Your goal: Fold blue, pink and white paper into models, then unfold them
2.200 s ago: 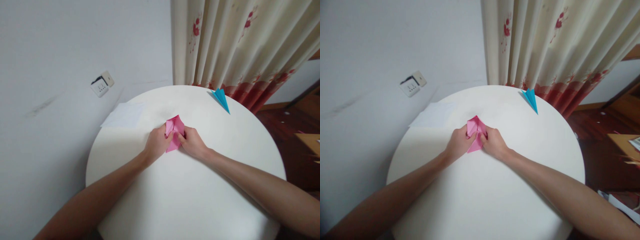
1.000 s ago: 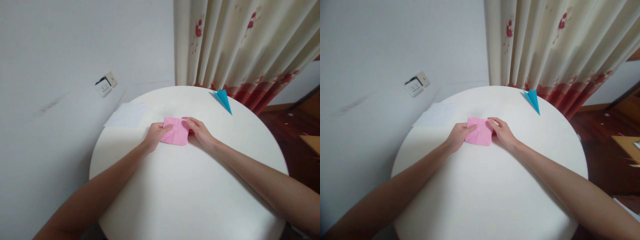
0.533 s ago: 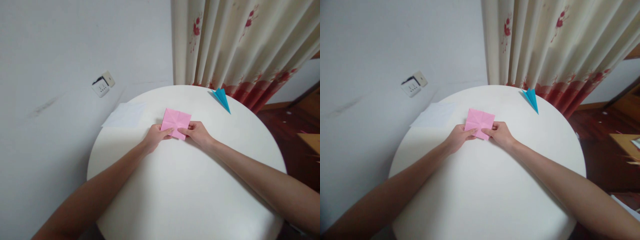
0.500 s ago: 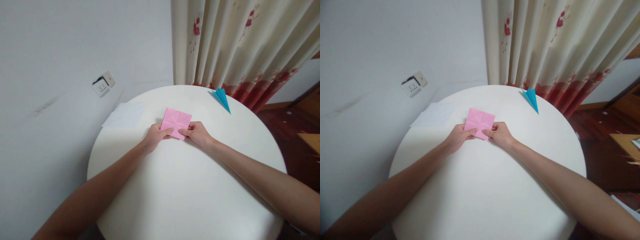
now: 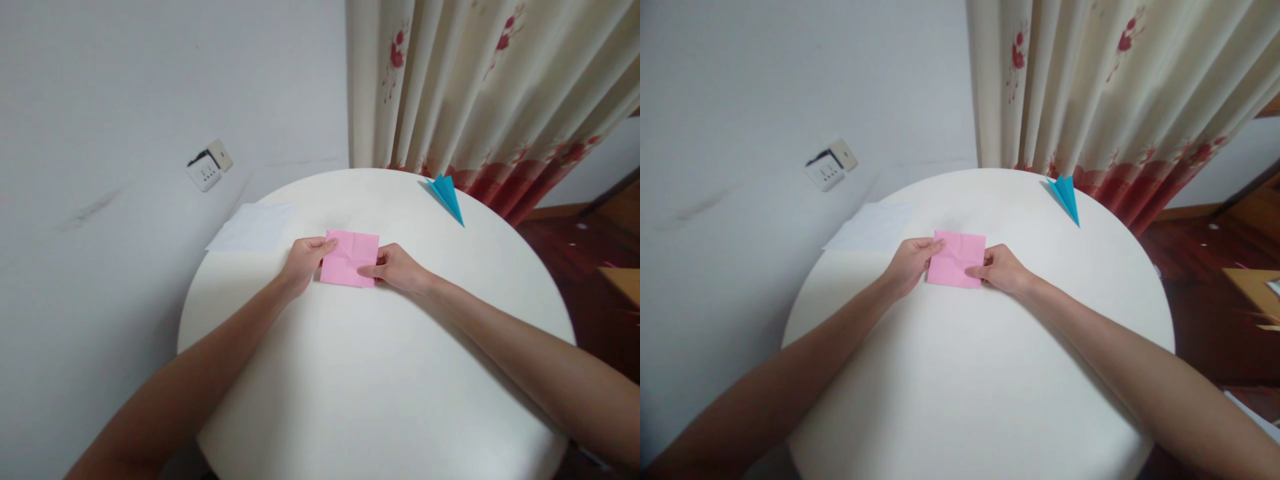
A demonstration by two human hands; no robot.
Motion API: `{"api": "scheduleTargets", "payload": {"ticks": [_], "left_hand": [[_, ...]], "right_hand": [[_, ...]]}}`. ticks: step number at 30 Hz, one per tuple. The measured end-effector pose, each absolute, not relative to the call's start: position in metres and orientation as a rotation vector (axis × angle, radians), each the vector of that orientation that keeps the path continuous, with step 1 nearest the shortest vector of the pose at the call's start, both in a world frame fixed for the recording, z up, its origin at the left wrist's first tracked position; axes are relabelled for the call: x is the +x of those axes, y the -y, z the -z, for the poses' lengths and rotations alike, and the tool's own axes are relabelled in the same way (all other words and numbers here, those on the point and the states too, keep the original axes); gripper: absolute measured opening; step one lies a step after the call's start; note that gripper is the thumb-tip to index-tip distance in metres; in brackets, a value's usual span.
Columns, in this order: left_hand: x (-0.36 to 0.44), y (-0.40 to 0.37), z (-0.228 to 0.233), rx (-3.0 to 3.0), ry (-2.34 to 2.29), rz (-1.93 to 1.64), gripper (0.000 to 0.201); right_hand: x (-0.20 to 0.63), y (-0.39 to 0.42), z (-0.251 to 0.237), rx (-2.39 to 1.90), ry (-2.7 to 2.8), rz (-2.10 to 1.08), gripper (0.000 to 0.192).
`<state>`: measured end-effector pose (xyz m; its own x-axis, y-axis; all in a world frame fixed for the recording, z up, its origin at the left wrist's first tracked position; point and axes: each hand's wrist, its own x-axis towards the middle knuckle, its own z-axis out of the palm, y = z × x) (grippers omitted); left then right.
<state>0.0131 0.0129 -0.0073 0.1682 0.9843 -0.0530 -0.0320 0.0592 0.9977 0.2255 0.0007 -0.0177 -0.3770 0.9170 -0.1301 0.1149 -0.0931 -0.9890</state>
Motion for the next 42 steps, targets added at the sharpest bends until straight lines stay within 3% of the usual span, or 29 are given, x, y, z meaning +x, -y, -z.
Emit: {"api": "scheduleTargets", "payload": {"ticks": [6, 15, 28, 42], "left_hand": [[0.019, -0.01, 0.011, 1.311, -1.125, -0.949, 0.042], [0.02, -0.005, 0.018, 1.392, -1.147, -0.736, 0.042], [0.017, -0.015, 0.011, 1.118, -1.078, -1.226, 0.042], [0.02, -0.011, 0.017, 1.303, -1.155, -1.024, 0.045]], "right_hand": [[0.222, 0.0, 0.018, -1.079, 1.306, -1.578, 0.039], [0.22, -0.002, 0.023, -1.004, 1.216, -1.563, 0.037], [0.221, 0.001, 0.016, -1.115, 1.277, -1.584, 0.03], [0.222, -0.003, 0.025, -1.034, 1.275, -1.545, 0.036]]}}
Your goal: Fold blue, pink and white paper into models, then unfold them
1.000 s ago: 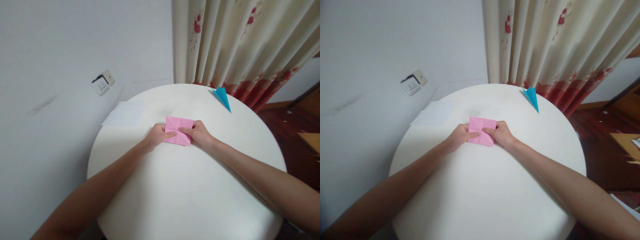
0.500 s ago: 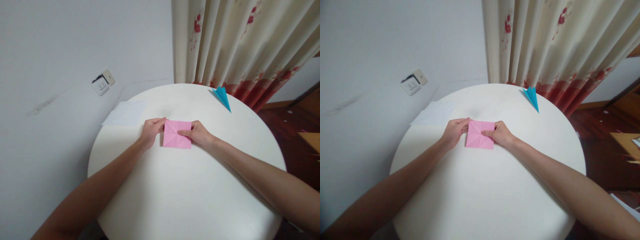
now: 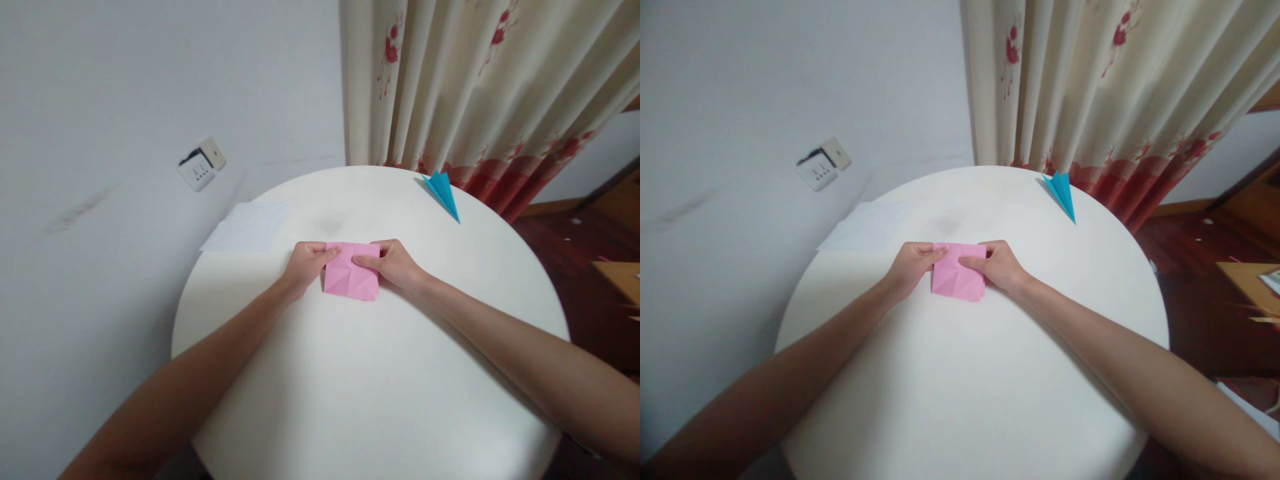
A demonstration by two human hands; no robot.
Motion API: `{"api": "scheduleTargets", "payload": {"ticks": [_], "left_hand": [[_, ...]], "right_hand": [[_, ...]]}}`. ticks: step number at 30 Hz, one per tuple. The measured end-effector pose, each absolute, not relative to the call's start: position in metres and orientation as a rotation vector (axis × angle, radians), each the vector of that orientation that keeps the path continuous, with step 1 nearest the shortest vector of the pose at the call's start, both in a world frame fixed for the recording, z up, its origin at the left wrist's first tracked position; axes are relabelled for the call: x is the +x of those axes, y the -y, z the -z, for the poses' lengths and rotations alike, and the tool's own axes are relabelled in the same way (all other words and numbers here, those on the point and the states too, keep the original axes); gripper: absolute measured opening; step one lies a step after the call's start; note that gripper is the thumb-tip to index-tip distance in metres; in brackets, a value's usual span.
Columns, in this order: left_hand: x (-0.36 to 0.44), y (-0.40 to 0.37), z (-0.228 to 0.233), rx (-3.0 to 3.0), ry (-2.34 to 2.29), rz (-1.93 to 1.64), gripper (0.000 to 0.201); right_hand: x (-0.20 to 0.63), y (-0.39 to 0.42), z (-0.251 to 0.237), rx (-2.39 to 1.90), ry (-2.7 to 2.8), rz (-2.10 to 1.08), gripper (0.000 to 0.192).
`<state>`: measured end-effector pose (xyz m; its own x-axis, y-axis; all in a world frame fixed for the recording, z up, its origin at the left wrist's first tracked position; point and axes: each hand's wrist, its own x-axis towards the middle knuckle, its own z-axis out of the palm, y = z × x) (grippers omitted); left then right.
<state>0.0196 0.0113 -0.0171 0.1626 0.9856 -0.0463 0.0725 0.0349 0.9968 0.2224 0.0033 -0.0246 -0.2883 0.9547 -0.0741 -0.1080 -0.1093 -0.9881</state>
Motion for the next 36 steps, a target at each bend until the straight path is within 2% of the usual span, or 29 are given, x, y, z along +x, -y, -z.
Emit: {"api": "scheduleTargets", "payload": {"ticks": [5, 13, 20, 27, 36], "left_hand": [[0.0205, -0.011, 0.0168, 1.314, -1.151, -1.024, 0.043], [0.0232, -0.0137, 0.0142, 1.196, -1.122, -1.243, 0.037], [0.0213, -0.013, 0.0136, 1.197, -1.05, -1.103, 0.049], [0.0253, -0.0065, 0.0136, 1.295, -1.206, -1.07, 0.041], [0.023, -0.0102, 0.0118, 1.348, -1.242, -1.228, 0.037]], "right_hand": [[0.2218, -0.0023, 0.0215, -1.047, 1.256, -1.481, 0.04], [0.218, 0.0003, 0.0171, -1.024, 1.164, -1.546, 0.04], [0.2189, -0.0007, 0.0162, -0.974, 1.009, -1.552, 0.037], [0.2213, -0.0026, 0.0163, -1.058, 1.172, -1.536, 0.041], [0.2242, -0.0053, 0.0194, -1.134, 1.362, -1.48, 0.041]]}}
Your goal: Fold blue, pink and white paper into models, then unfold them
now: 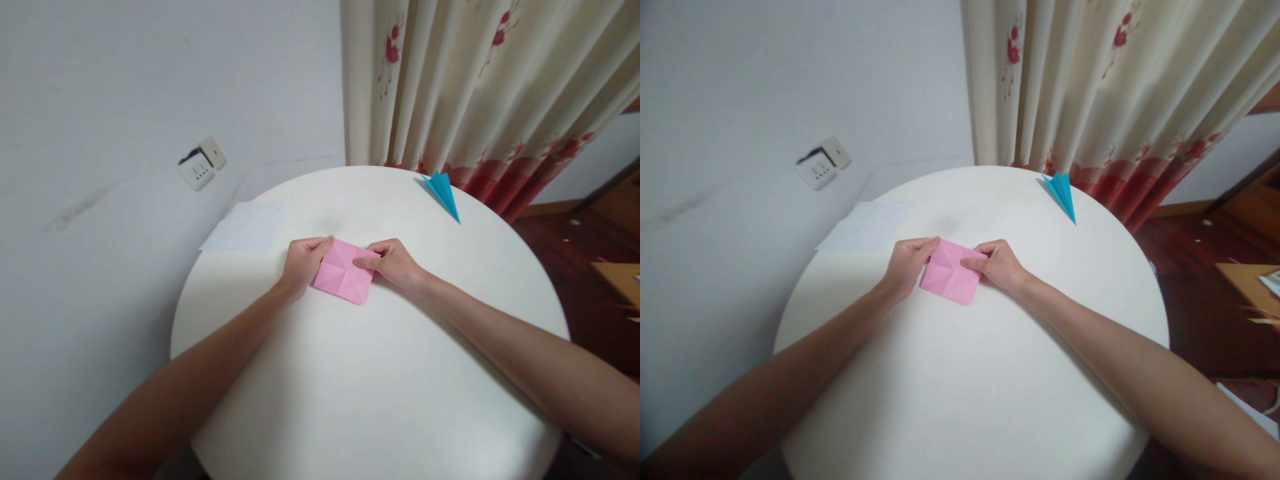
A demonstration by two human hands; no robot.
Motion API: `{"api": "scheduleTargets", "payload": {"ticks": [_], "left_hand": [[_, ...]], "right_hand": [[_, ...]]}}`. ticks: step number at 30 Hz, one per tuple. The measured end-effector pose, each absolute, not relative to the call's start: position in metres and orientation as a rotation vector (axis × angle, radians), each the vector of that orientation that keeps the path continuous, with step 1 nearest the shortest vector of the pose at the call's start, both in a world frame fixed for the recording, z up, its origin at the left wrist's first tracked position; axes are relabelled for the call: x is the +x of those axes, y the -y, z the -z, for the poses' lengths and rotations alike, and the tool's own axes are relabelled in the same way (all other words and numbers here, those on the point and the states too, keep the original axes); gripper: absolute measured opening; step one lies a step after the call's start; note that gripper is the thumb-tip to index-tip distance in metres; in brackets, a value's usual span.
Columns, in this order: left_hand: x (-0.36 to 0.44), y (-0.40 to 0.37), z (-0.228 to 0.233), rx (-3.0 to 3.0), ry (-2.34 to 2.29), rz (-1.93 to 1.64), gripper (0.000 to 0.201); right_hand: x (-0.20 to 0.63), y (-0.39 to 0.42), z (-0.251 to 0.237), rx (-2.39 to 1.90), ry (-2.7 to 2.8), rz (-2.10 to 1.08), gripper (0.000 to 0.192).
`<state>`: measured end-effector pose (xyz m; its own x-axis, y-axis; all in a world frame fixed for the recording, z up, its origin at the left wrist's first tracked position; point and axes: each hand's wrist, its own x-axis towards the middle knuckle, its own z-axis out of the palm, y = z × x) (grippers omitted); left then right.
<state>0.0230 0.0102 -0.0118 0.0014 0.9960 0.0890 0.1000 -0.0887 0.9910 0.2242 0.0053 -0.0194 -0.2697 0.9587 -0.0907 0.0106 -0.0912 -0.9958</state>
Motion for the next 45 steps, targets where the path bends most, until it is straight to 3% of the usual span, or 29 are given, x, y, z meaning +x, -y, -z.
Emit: {"api": "scheduleTargets", "payload": {"ticks": [8, 12, 16, 21, 26, 30, 38, 45], "left_hand": [[0.023, -0.014, 0.012, 1.388, -1.152, -1.166, 0.041], [0.022, -0.014, 0.008, 1.535, -1.026, -1.127, 0.061], [0.021, -0.014, 0.011, 1.668, -1.002, -1.08, 0.049], [0.019, -0.014, 0.017, 1.668, -0.994, -1.047, 0.064], [0.017, -0.018, 0.016, 1.68, -1.093, -1.149, 0.042], [0.016, -0.019, 0.014, 1.74, -1.155, -1.218, 0.027], [0.013, -0.018, 0.015, 1.67, -1.322, -1.26, 0.036], [0.018, -0.015, 0.015, 1.559, -1.184, -1.312, 0.037]], "right_hand": [[0.223, -0.005, 0.016, -1.09, 1.167, -1.519, 0.038], [0.227, -0.01, 0.017, -1.051, 1.001, -1.484, 0.036], [0.232, -0.016, 0.02, -1.047, 0.987, -1.426, 0.037], [0.233, -0.019, 0.02, -1.028, 0.993, -1.363, 0.035], [0.233, -0.02, 0.019, -1.022, 1.126, -1.175, 0.049], [0.233, -0.018, 0.014, -0.992, 1.278, -1.08, 0.031], [0.232, -0.013, 0.013, -0.933, 1.476, -1.071, 0.04], [0.23, -0.017, 0.019, -0.99, 1.366, -1.052, 0.024]]}}
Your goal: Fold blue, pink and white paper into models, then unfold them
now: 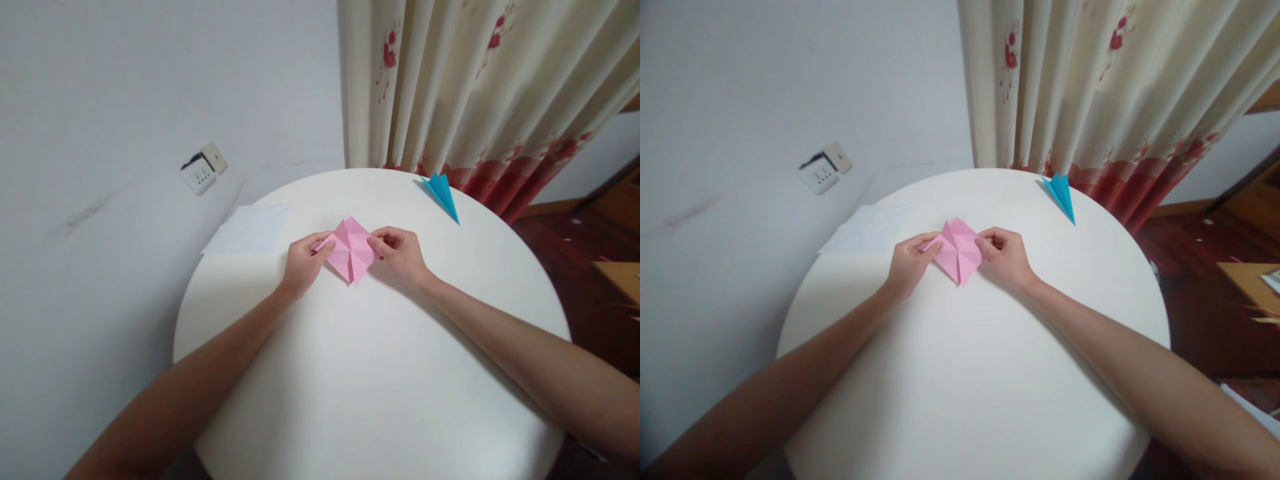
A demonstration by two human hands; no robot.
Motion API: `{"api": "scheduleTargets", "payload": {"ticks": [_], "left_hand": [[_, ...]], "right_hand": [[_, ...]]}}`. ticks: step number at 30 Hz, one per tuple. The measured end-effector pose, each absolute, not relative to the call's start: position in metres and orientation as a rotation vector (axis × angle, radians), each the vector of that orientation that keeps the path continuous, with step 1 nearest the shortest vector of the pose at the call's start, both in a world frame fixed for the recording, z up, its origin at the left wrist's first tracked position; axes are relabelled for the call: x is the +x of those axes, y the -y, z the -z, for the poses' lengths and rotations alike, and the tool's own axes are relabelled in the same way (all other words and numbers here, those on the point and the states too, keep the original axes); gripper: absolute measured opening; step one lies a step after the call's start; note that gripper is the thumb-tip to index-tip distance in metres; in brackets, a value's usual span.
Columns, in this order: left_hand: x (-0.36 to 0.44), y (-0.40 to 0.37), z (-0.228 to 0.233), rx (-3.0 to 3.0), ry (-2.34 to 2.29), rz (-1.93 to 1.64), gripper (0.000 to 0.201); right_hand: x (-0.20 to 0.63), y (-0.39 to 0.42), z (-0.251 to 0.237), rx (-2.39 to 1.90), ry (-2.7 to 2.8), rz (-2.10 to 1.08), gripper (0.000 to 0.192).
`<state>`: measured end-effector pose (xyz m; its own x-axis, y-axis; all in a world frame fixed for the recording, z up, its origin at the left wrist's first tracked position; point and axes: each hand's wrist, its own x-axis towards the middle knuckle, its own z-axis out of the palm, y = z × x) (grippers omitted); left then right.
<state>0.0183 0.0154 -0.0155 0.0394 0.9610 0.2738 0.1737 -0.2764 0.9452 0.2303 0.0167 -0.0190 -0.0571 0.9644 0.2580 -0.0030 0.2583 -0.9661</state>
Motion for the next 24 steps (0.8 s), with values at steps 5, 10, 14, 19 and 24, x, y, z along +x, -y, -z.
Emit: {"api": "scheduleTargets", "payload": {"ticks": [5, 10, 14, 19, 24], "left_hand": [[0.019, -0.0131, 0.0152, 1.646, -1.186, -1.299, 0.037], [0.0196, -0.0148, 0.0147, 1.879, -1.162, -1.294, 0.016], [0.0207, -0.0142, 0.0144, 1.996, -1.085, -1.256, 0.015], [0.0222, -0.01, 0.013, 2.034, -1.027, -1.121, 0.016], [0.0238, -0.0055, 0.012, 1.879, -1.013, -1.093, 0.043]], "right_hand": [[0.2287, -0.0155, 0.0192, -0.927, 1.336, -1.082, 0.029], [0.2276, -0.0131, 0.0186, -0.923, 1.335, -1.134, 0.037], [0.2315, -0.015, 0.0163, -0.985, 1.302, -1.227, 0.05], [0.2347, -0.0144, 0.0124, -1.035, 1.305, -1.448, 0.045], [0.2336, -0.0096, 0.0095, -1.072, 1.255, -1.499, 0.036]]}}
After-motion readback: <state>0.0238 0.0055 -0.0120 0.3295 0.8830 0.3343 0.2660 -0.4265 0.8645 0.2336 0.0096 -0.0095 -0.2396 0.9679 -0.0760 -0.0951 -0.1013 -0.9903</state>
